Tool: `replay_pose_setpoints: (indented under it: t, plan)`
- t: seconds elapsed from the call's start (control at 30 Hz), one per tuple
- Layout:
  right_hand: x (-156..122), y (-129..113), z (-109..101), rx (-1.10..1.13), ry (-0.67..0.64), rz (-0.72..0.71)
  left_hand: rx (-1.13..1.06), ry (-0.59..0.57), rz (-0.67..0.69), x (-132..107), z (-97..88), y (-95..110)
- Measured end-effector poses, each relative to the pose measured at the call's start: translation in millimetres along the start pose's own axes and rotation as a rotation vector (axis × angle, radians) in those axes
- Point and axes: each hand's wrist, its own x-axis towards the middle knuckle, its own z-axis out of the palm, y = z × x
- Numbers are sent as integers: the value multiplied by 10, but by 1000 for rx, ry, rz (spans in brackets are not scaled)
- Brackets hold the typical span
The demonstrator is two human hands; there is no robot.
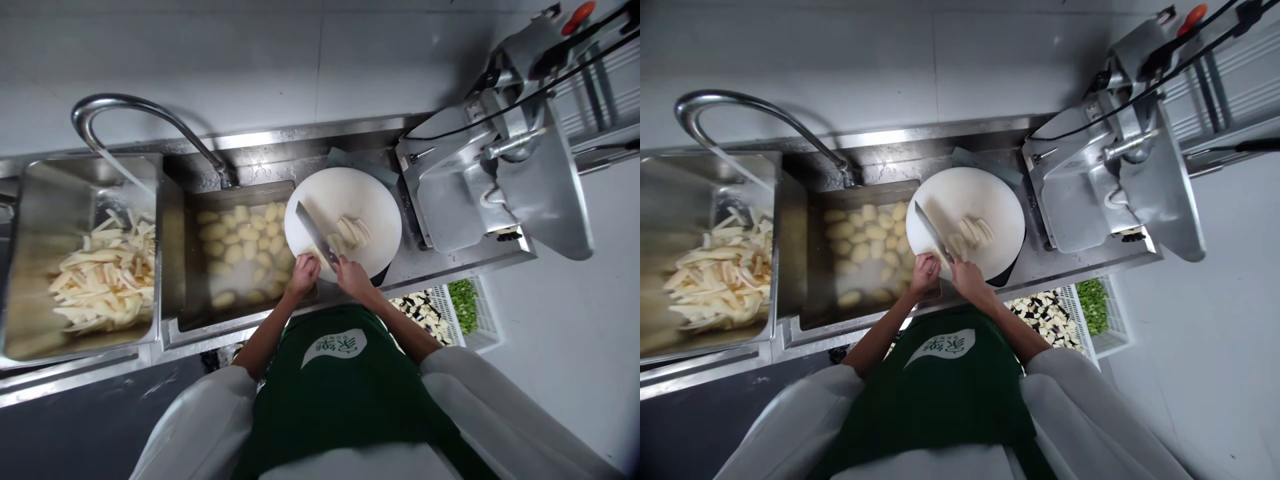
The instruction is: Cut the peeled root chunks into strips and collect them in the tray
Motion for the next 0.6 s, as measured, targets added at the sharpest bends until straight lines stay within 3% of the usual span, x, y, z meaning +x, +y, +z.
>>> replay_pose_setpoints:
  t: [0.13, 0.33, 0.6]
  plan:
    - [-38, 214, -118, -36, 55, 121, 20, 35, -40, 211, 34, 86]
    - [186, 312, -2, -16, -14, 160, 73, -148, 38, 576, 216, 158]
    - [150, 253, 15, 7, 27, 125, 163, -200, -16, 525, 210, 138]
